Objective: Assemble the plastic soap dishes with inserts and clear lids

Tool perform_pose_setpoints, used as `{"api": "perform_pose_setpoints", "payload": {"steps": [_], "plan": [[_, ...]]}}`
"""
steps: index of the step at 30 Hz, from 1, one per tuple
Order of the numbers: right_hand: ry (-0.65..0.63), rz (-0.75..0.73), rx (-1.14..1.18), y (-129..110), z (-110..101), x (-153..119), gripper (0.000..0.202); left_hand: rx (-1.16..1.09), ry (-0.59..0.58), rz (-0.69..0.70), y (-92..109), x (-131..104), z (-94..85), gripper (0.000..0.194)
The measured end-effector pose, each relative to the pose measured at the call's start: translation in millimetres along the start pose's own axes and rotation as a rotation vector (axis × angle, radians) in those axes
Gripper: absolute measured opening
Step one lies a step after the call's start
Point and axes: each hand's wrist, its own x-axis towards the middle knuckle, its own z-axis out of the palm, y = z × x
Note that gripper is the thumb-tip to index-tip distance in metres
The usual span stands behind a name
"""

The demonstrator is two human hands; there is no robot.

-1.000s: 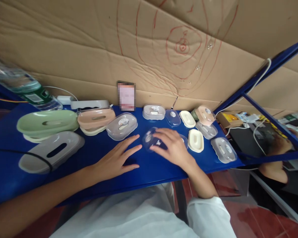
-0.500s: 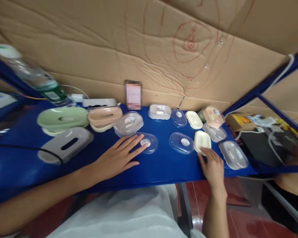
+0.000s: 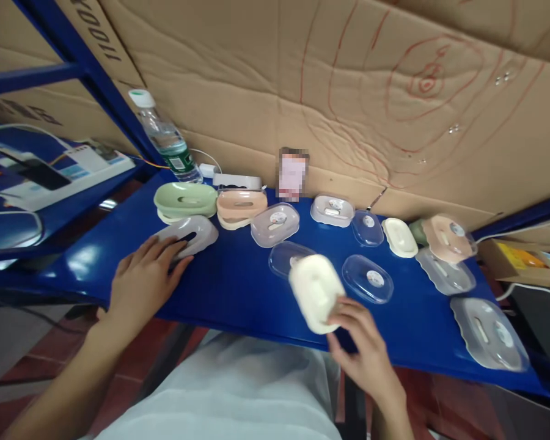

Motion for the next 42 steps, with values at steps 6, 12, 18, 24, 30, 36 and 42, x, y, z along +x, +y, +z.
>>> {"api": "perform_pose_setpoints", "payload": {"steps": [6, 12, 18, 24, 30, 36, 42], "plan": [[-0.324, -0.186, 0.119, -29.3, 49.4, 44.8, 0.023, -0.265, 0.203, 0.205, 3.6, -4.2, -12.3, 0.037], [-0.388, -0.228, -0.083, -15.1, 42.8, 77.6, 0.036, -0.394, 0.082, 0.579, 47.9, -15.1, -9.1, 0.044], [-0.365, -0.016, -0.355, 15.5, 27.7, 73.6, 0.051, -0.325, 0.000, 0.846, 67.6, -15.4, 12.0, 0.039], [-0.287, 0.006, -0.316, 13.7, 13.8, 66.4, 0.052, -0.343, -0.147, 0.892, 73.0, -16.2, 16.2, 0.036], [-0.374, -0.189, -0.207, -17.4, 36.8, 54.0, 0.056, -0.329, -0.160, 0.899, 93.7, -7.0, 26.8, 0.037], [-0.376, -0.201, -0.228, -0.3, 34.4, 65.9, 0.039, -0.167, -0.129, 0.974, 112.2, 12.1, 30.0, 0.032], [-0.361, 0.031, -0.259, 54.9, 2.3, 117.4, 0.072, -0.324, -0.146, 0.907, 116.6, 30.3, 36.8, 0.034]]}}
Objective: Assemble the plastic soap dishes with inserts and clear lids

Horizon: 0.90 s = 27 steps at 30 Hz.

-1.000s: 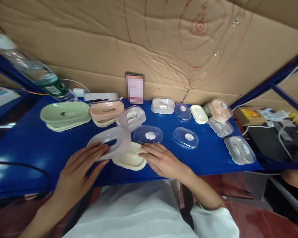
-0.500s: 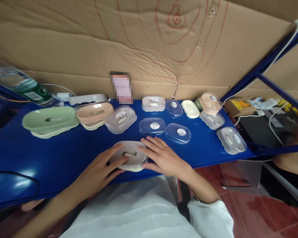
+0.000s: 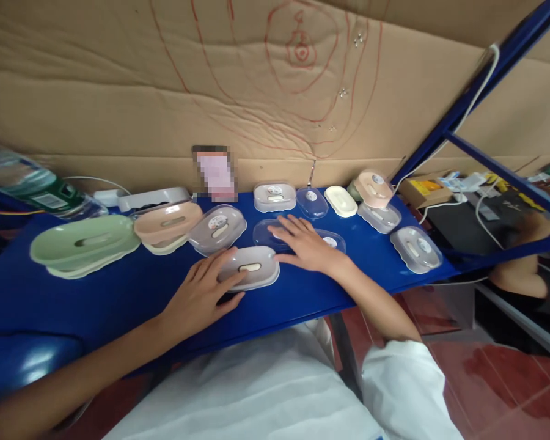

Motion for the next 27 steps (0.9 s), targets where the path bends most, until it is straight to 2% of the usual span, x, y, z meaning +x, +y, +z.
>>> {"api": "perform_pose_setpoints", "payload": {"steps": [3, 7, 10, 14, 17, 19, 23, 27], "plan": [[-0.068, -0.022, 0.053, 25.1, 2.0, 16.1, 0.070, -0.103, 0.030, -0.047, -9.3, 0.3, 5.3, 0.035], [-0.085, -0.044, 0.053, 36.0, 14.5, 15.9, 0.068, -0.256, 0.020, -0.121, -19.5, -2.4, 7.1, 0.032], [-0.040, 0.025, 0.023, 34.7, 19.5, 8.5, 0.062, -0.340, 0.021, -0.197, -22.2, -3.5, 7.8, 0.051], [0.063, 0.036, 0.149, 31.3, 12.6, 4.6, 0.051, -0.455, -0.013, -0.265, -21.6, -3.0, 8.8, 0.076], [0.135, -0.030, 0.238, 21.6, 3.5, 4.6, 0.049, -0.536, -0.018, -0.285, -22.1, -2.8, 9.2, 0.085], [0.140, -0.112, 0.264, 8.3, 1.1, 4.1, 0.049, -0.583, -0.017, -0.306, -23.5, -3.4, 10.0, 0.093], [0.038, -0.323, 0.251, -23.4, 9.1, 3.0, 0.052, -0.652, -0.027, -0.312, -26.7, -5.2, 12.3, 0.106], [0.008, -0.430, 0.187, -36.6, 21.4, 5.0, 0.056, -0.641, -0.029, -0.283, -27.1, -6.2, 11.6, 0.103]]}}
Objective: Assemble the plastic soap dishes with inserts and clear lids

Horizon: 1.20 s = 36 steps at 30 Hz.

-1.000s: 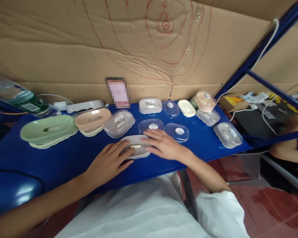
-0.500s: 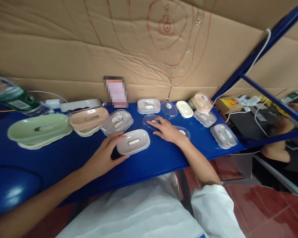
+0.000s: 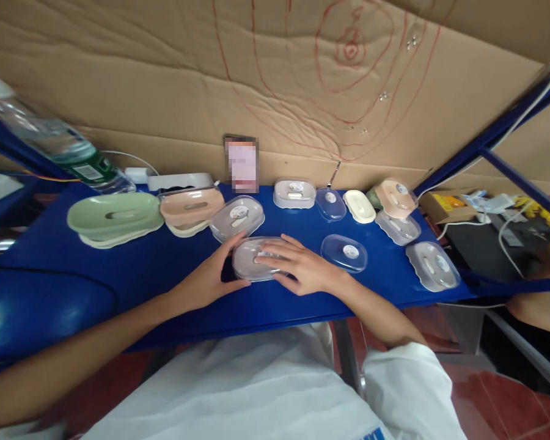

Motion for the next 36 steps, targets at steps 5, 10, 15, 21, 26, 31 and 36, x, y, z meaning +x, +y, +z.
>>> {"api": "perform_pose_setpoints", "payload": {"steps": [5, 10, 15, 21, 26, 31, 36], "plan": [[-0.062, 0.012, -0.132, 6.2, 8.5, 0.7, 0.055, 0.034, -0.008, 0.023, 4.3, 0.5, -2.6, 0.095], [-0.120, 0.055, -0.247, 8.7, 8.0, 0.5, 0.053, 0.105, -0.030, 0.049, 6.5, 0.0, -1.7, 0.078], [-0.093, 0.131, -0.250, 14.5, -6.2, -4.2, 0.055, 0.226, 0.032, 0.047, 16.0, -5.5, 1.9, 0.067], [0.074, 0.586, -0.513, 8.6, -44.9, -32.4, 0.059, 0.356, 0.044, 0.156, 26.4, -7.6, -0.5, 0.047], [-0.074, 1.031, -0.556, -17.5, -55.2, -67.5, 0.048, 0.383, -0.007, 0.265, 21.9, -8.0, 2.6, 0.042], [-0.208, 0.715, -0.320, -34.6, -53.2, -69.0, 0.051, 0.391, -0.108, 0.408, 22.8, -9.3, 6.2, 0.044], [-0.036, 0.686, -0.399, 21.4, -69.7, -47.8, 0.048, 0.459, -0.188, 0.507, 22.5, -7.6, 6.6, 0.048]]}}
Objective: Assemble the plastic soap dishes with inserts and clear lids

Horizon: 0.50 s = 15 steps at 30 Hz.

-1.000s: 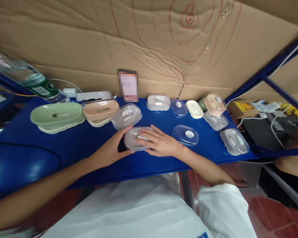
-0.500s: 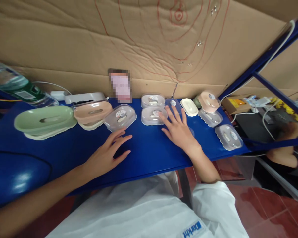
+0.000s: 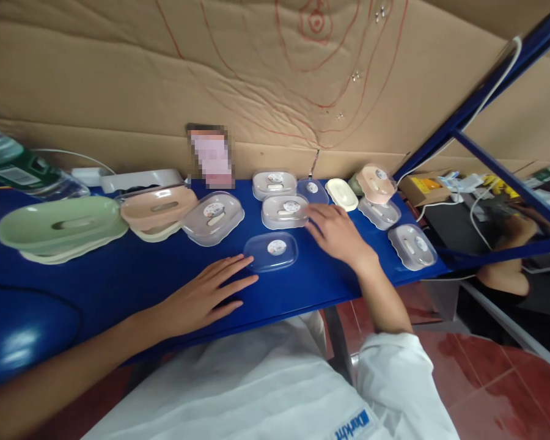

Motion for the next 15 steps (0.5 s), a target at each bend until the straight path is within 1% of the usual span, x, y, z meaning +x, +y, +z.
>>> {"api": "perform_pose_setpoints", "payload": {"steps": [3, 5, 6, 8, 10, 11, 12, 13, 15], "plan": [[-0.034, 0.171, -0.113, 33.9, 17.9, 34.9, 0.051, 0.033, -0.014, -0.002, -2.8, 0.0, 0.2, 0.049], [-0.065, 0.239, -0.132, 51.4, 30.8, 46.3, 0.055, 0.055, -0.012, -0.004, -4.2, 0.3, -0.4, 0.050], [-0.073, 0.237, -0.105, 58.1, 35.6, 47.7, 0.057, 0.065, -0.008, -0.005, -4.6, 0.6, -1.0, 0.049], [-0.055, 0.164, 0.002, 68.1, 40.6, 43.8, 0.060, 0.086, 0.008, -0.016, -4.9, 0.9, -2.8, 0.046], [0.010, 0.084, 0.099, 74.8, 40.1, 35.9, 0.062, 0.100, 0.022, -0.046, -4.7, 0.9, -5.0, 0.043], [0.041, 0.082, 0.115, 77.3, 38.7, 32.2, 0.064, 0.103, 0.026, -0.068, -4.5, 0.7, -6.0, 0.043], [0.055, 0.119, 0.100, 79.3, 37.1, 29.3, 0.066, 0.103, 0.028, -0.090, -4.3, 0.4, -6.9, 0.044], [0.042, 0.186, 0.059, 80.9, 35.7, 27.4, 0.069, 0.100, 0.028, -0.111, -4.1, 0.1, -7.6, 0.044], [-0.060, 0.354, -0.050, 83.0, 33.2, 26.1, 0.073, 0.092, 0.029, -0.137, -3.9, -0.6, -8.2, 0.044]]}}
